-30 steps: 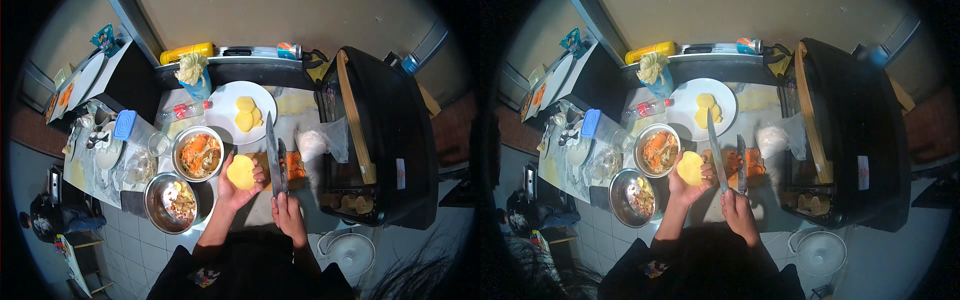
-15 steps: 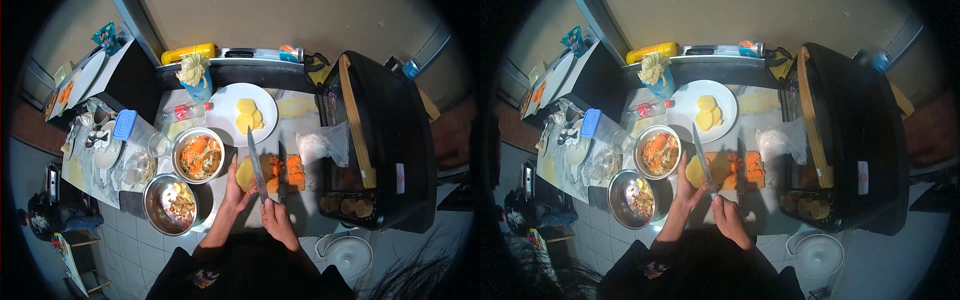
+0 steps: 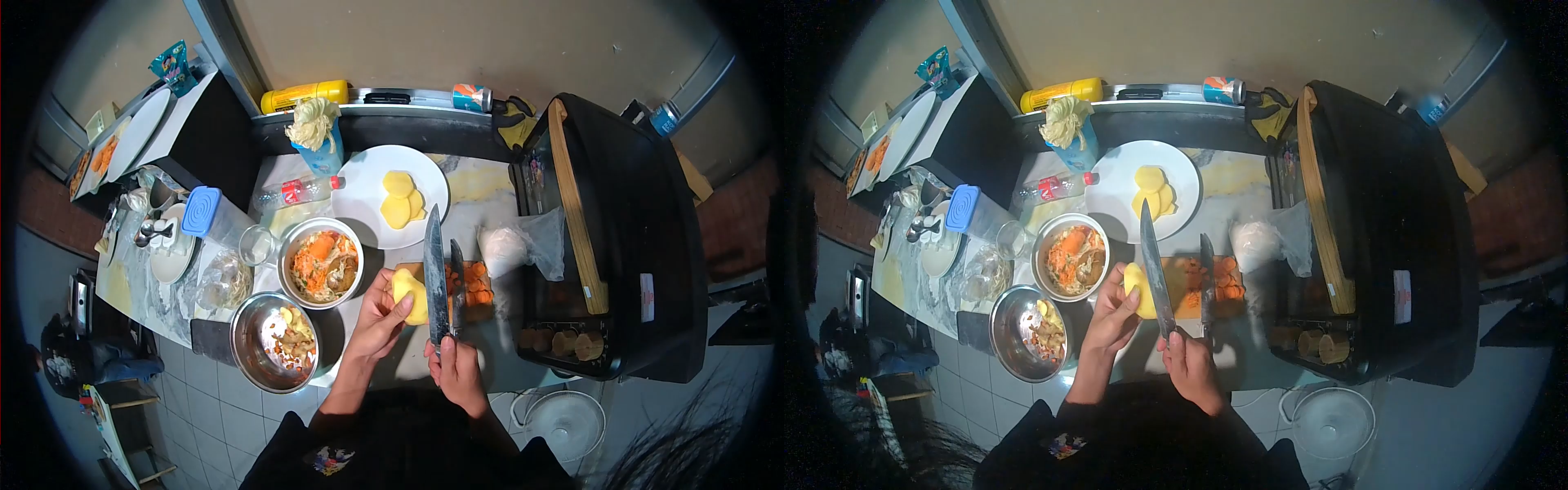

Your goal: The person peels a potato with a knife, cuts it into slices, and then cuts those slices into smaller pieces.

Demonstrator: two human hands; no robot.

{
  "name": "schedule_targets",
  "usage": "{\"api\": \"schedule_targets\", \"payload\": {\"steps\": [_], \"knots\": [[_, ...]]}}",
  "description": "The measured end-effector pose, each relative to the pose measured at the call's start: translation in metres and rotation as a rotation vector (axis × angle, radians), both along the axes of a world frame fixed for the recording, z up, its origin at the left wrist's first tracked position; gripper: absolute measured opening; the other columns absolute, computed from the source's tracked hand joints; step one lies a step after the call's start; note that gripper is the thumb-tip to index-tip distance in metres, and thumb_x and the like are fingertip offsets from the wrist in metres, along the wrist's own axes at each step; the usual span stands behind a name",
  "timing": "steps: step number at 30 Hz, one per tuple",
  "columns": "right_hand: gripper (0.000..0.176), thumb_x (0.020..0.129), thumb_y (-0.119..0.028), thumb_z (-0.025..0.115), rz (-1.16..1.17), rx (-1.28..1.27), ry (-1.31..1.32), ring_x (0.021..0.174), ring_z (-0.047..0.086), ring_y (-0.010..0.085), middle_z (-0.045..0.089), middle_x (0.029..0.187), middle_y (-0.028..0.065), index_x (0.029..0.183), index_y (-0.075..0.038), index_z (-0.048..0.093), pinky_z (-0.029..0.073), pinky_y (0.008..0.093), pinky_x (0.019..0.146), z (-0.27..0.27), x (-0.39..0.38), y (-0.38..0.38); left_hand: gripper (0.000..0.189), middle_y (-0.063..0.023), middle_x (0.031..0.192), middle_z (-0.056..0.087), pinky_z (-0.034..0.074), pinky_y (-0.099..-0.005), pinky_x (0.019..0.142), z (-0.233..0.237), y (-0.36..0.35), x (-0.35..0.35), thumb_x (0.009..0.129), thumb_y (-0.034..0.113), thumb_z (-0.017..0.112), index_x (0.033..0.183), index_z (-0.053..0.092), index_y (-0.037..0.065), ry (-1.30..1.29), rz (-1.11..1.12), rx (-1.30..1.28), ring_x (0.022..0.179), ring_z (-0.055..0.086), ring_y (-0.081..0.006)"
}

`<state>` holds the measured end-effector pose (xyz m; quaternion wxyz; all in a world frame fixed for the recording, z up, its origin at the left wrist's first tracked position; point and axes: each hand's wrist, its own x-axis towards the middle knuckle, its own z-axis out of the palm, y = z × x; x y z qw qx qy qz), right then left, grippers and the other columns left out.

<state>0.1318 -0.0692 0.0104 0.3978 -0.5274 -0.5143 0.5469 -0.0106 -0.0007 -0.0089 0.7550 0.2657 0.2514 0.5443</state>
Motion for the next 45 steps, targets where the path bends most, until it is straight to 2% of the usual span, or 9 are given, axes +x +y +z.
{"api": "schedule_targets", "payload": {"steps": [2, 9, 11, 12, 17, 20, 23, 32, 45], "knots": [[0.036, 0.099, -0.024, 0.032, -0.006, -0.006, -0.032, 0.045, 0.045, 0.0128, 0.043, 0.051, 0.0031, 0.078, -0.002, 0.052, 0.036, 0.0291, 0.047, 0.004, -0.001, -0.001, 0.027, -0.0022, 0.098, 0.054, 0.049, -0.0214, 0.068, -0.003, -0.002, -0.002, 0.089, 0.008, 0.057, 0.111, 0.041, 0.007, -0.072, 0.009, 0.034, 0.086, 0.056, -0.0085], [0.025, 0.096, -0.016, 0.037, -0.023, 0.114, -0.162, 0.047, 0.052, 0.0243, 0.047, 0.053, 0.0097, 0.081, -0.003, 0.052, 0.04, 0.0357, 0.049, 0.003, -0.003, -0.004, 0.033, -0.0028, 0.102, 0.056, 0.048, -0.0233, 0.077, 0.006, -0.007, 0.001, 0.089, 0.014, 0.058, 0.117, 0.042, 0.004, -0.177, -0.005, 0.018, 0.091, 0.057, -0.0093], [0.021, 0.094, -0.014, 0.039, -0.025, 0.184, -0.216, 0.05, 0.054, 0.0291, 0.049, 0.055, 0.0123, 0.081, -0.003, 0.052, 0.041, 0.0377, 0.05, 0.004, -0.003, -0.005, 0.056, -0.0066, 0.11, 0.057, 0.049, -0.0289, 0.08, 0.007, -0.009, 0.002, 0.083, 0.027, 0.066, 0.126, 0.04, 0.003, -0.15, -0.005, 0.002, 0.098, 0.058, -0.014], [0.021, 0.094, -0.014, 0.039, -0.028, 0.184, -0.216, 0.05, 0.054, 0.0291, 0.049, 0.055, 0.0123, 0.081, -0.003, 0.052, 0.041, 0.0377, 0.05, 0.006, -0.003, -0.005, 0.056, -0.0066, 0.11, 0.057, 0.049, -0.0289, 0.08, 0.007, -0.009, 0.002, 0.083, 0.027, 0.066, 0.126, 0.04, 0.003, -0.15, -0.008, 0.003, 0.098, 0.058, -0.014], [0.015, 0.091, -0.012, 0.044, -0.008, 0.263, -0.343, 0.058, 0.057, 0.0357, 0.055, 0.063, 0.016, 0.084, -0.002, 0.053, 0.044, 0.0419, 0.053, 0.012, -0.004, -0.006, 0.051, -0.005, 0.097, 0.054, 0.048, -0.0314, 0.075, -0.001, -0.011, 0.001, 0.081, 0.028, 0.068, 0.117, 0.042, 0.003, -0.184, -0.032, 0.05, 0.088, 0.057, -0.0183], [0.014, 0.09, -0.008, 0.043, -0.059, 0.44, -0.404, 0.054, 0.057, 0.032, 0.054, 0.061, 0.0146, 0.081, 0.0, 0.051, 0.043, 0.0391, 0.05, 0.011, -0.008, -0.007, 0.048, -0.0059, 0.103, 0.053, 0.048, -0.0305, 0.081, -0.005, -0.008, 0.0, 0.085, 0.021, 0.064, 0.12, 0.04, 0.001, -0.315, -0.098, 0.17, 0.094, 0.056, -0.0161], [0.009, 0.088, -0.005, 0.045, -0.036, 0.388, -0.42, 0.059, 0.058, 0.0363, 0.057, 0.068, 0.0161, 0.084, 0.001, 0.051, 0.045, 0.0413, 0.053, 0.015, -0.01, -0.01, 0.049, -0.005, 0.101, 0.049, 0.047, -0.0318, 0.08, -0.008, -0.009, 0.002, 0.082, 0.022, 0.068, 0.116, 0.041, 0.002, -0.368, -0.098, 0.142, 0.092, 0.054, -0.0168], [0.007, 0.086, -0.005, 0.049, -0.036, 0.413, -0.454, 0.061, 0.057, 0.039, 0.056, 0.068, 0.0177, 0.088, 0.001, 0.05, 0.044, 0.044, 0.054, 0.016, -0.013, -0.014, 0.044, -0.0033, 0.09, 0.042, 0.043, -0.0337, 0.069, -0.003, -0.009, 0.007, 0.08, 0.022, 0.07, 0.106, 0.038, 0.008, -0.47, -0.134, 0.074, 0.082, 0.047, -0.0187], [0.007, 0.085, -0.004, 0.05, -0.036, 0.346, -0.473, 0.06, 0.056, 0.0394, 0.055, 0.066, 0.0184, 0.089, 0.002, 0.049, 0.042, 0.0448, 0.053, 0.018, -0.01, -0.013, 0.046, -0.0041, 0.091, 0.045, 0.046, -0.036, 0.071, -0.006, -0.004, 0.007, 0.08, 0.02, 0.069, 0.112, 0.038, 0.007, -0.443, -0.145, 0.111, 0.083, 0.051, -0.0198]]}}
